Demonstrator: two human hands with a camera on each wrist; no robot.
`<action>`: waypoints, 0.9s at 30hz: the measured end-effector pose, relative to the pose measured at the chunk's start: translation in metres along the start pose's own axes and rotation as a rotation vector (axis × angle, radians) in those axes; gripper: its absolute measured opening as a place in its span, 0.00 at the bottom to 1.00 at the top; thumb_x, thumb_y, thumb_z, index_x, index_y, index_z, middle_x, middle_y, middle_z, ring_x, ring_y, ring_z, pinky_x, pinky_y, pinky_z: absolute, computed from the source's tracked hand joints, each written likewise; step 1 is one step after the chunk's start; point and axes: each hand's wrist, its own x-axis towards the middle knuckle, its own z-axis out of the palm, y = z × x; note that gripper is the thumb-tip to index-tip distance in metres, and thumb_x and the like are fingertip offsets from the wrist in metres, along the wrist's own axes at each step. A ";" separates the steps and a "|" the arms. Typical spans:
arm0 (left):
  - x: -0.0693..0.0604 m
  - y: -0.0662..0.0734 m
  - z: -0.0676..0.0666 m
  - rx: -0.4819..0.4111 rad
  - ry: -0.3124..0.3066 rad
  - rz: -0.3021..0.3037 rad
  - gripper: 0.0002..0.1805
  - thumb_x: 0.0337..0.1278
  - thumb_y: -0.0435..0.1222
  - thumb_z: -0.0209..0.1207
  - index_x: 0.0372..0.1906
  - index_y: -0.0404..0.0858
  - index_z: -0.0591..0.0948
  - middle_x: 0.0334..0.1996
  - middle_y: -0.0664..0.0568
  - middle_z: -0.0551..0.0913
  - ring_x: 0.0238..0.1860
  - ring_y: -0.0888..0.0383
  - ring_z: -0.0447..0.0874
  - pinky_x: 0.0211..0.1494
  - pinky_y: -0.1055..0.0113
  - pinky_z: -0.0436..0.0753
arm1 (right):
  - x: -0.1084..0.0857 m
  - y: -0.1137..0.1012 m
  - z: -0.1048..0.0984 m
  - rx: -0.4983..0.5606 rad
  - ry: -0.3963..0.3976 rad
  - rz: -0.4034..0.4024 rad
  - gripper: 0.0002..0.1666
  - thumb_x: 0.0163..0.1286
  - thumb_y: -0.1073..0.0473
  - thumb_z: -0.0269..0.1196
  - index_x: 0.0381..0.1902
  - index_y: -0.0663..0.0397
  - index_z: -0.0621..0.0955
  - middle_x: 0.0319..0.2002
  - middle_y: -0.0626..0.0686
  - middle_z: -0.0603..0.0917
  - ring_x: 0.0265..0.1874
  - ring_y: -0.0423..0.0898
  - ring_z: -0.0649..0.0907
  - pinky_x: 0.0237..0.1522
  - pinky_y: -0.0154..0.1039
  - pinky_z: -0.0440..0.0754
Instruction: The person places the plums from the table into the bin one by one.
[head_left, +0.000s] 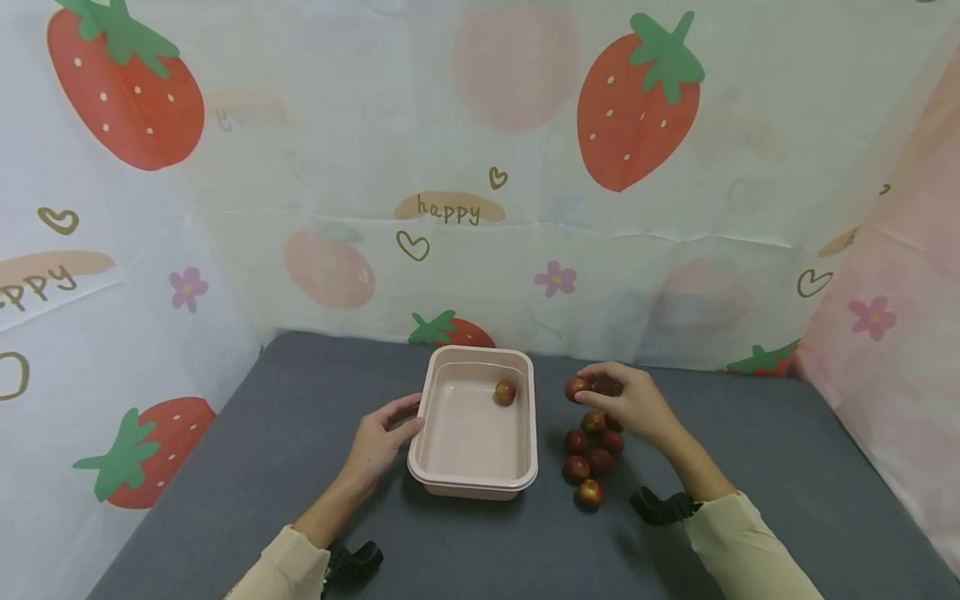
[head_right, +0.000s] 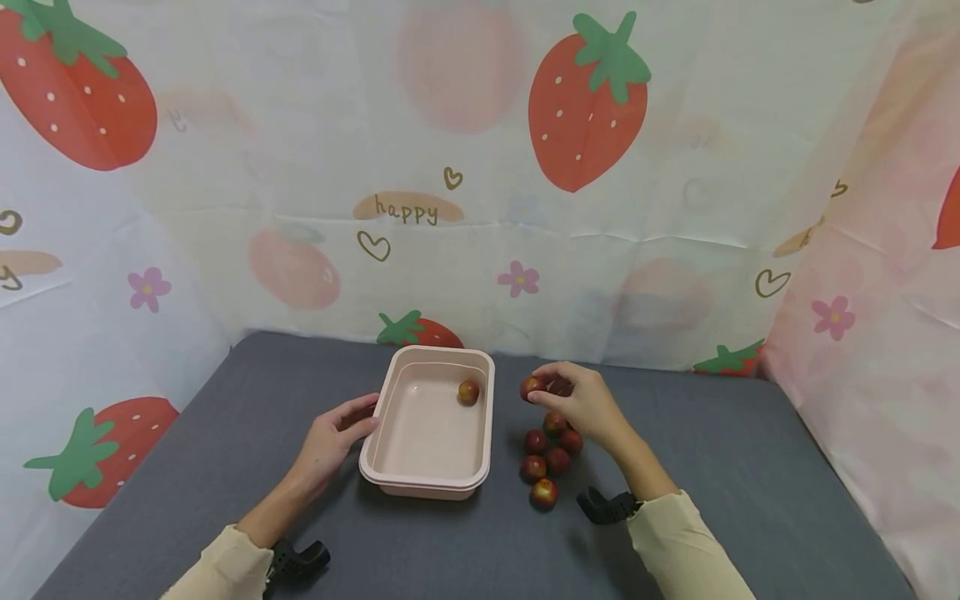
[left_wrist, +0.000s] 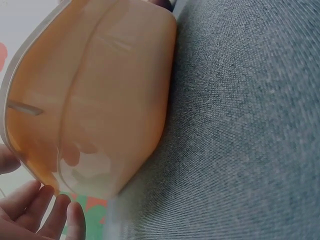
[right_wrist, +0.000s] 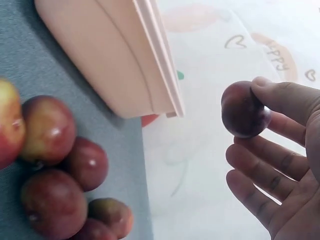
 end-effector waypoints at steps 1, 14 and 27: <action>0.000 0.000 0.000 -0.001 0.000 0.000 0.24 0.64 0.35 0.59 0.64 0.36 0.75 0.61 0.40 0.78 0.67 0.45 0.70 0.68 0.46 0.70 | 0.003 -0.001 0.000 -0.004 -0.004 -0.005 0.19 0.62 0.52 0.69 0.49 0.53 0.83 0.41 0.53 0.87 0.35 0.42 0.84 0.39 0.34 0.81; -0.001 -0.001 0.000 -0.009 -0.007 0.000 0.24 0.64 0.36 0.59 0.64 0.36 0.75 0.61 0.40 0.78 0.68 0.45 0.70 0.69 0.46 0.69 | 0.031 -0.007 0.012 0.019 -0.037 -0.002 0.20 0.62 0.51 0.69 0.49 0.54 0.83 0.40 0.54 0.87 0.38 0.46 0.85 0.42 0.41 0.83; 0.000 -0.002 -0.001 -0.017 -0.011 0.000 0.24 0.63 0.34 0.59 0.64 0.35 0.75 0.61 0.39 0.78 0.68 0.46 0.70 0.69 0.47 0.69 | 0.051 -0.011 0.023 0.053 -0.036 -0.026 0.17 0.62 0.52 0.69 0.46 0.54 0.84 0.39 0.55 0.87 0.37 0.47 0.85 0.42 0.43 0.84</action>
